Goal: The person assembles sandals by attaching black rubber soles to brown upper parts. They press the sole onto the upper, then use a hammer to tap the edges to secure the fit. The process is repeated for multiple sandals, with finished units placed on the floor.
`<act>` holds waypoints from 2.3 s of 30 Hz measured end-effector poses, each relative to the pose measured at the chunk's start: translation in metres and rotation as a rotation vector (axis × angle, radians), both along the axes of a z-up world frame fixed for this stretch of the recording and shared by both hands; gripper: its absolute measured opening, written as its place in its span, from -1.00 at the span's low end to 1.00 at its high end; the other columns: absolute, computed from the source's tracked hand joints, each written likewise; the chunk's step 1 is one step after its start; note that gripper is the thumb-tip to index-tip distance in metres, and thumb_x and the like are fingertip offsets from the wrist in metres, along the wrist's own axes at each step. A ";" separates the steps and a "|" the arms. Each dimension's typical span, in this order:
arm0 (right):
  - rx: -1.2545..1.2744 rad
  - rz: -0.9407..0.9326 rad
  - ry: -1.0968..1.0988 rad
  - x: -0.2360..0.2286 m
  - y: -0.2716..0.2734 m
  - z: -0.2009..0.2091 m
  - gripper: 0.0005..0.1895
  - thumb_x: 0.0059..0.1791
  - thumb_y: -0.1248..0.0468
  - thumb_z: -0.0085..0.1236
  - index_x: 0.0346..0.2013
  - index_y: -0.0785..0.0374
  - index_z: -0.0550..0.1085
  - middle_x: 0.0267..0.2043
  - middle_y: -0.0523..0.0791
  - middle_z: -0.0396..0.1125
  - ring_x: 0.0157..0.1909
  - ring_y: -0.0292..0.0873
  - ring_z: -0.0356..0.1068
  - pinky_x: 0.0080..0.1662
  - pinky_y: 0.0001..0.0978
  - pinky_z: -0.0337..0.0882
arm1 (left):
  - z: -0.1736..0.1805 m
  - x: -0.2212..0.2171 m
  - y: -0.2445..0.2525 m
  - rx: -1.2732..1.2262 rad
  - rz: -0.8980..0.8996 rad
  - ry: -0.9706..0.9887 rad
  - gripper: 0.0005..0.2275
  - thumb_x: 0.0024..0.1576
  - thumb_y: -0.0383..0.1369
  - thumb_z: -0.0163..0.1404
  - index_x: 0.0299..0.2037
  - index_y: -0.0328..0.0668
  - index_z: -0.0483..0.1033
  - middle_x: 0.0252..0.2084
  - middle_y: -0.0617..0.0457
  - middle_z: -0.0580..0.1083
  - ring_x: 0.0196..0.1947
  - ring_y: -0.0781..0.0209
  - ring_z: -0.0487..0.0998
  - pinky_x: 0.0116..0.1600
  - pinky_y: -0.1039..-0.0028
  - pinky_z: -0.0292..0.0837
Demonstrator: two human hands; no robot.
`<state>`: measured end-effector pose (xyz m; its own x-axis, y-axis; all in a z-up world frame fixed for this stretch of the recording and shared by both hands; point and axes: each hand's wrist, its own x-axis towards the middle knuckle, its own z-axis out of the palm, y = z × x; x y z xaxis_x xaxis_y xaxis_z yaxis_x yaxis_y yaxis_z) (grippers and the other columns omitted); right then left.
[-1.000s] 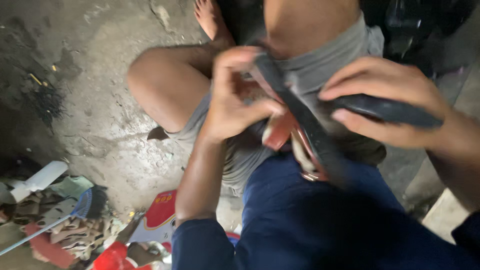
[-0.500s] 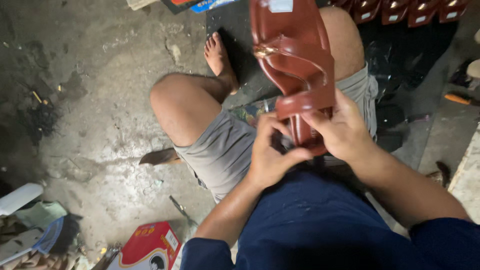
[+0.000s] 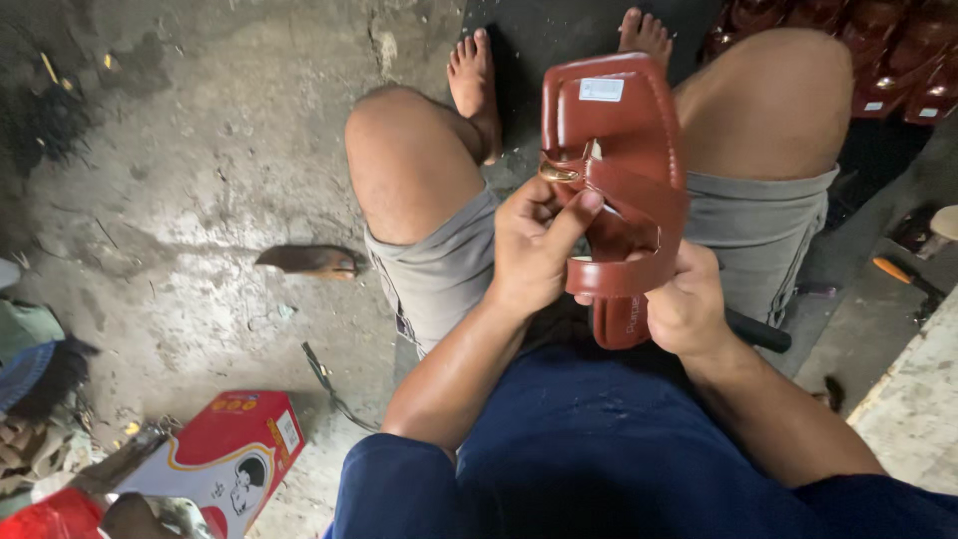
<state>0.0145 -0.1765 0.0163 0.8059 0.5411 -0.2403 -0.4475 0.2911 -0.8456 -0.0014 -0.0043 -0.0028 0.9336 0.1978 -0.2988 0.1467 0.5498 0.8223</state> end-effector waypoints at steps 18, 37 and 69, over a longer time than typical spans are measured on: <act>-0.245 0.075 -0.088 -0.017 -0.017 -0.005 -0.65 0.17 0.25 -0.05 0.16 0.42 0.44 0.01 -0.05 0.50 0.00 -0.24 0.50 0.06 -0.37 0.49 | 0.036 0.011 0.025 0.079 -0.053 -0.085 -0.83 0.41 -0.39 0.08 0.03 -0.40 0.49 -0.17 0.13 0.52 -0.16 0.44 0.47 -0.04 0.62 0.41; -0.308 0.348 -0.566 -0.034 -0.076 -0.025 -0.86 -0.13 0.42 0.12 -0.28 0.33 0.53 -0.49 -0.07 0.46 -0.50 -0.15 0.51 -0.39 -0.35 0.44 | 0.076 0.005 0.073 0.073 -0.697 -0.331 -0.81 0.29 -0.44 0.17 0.06 -0.33 0.58 0.04 -0.09 0.61 0.06 0.20 0.68 0.17 0.51 0.60; -0.808 -0.280 0.459 0.188 -0.040 -0.328 -0.36 -0.05 0.09 0.27 0.25 0.25 0.33 -0.06 -0.04 0.47 -0.16 -0.13 0.50 -0.28 -0.21 0.50 | 0.048 0.166 0.139 0.849 -0.367 0.199 -0.70 0.31 -0.46 0.04 0.22 -0.42 0.40 0.18 -0.11 0.51 0.11 0.22 0.56 0.21 0.43 0.48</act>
<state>0.2028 -0.2162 -0.3116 0.6153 -0.1225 -0.7787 -0.7869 -0.1542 -0.5975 0.1642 0.1346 0.0455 0.9280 0.1261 -0.3506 0.3725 -0.3296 0.8675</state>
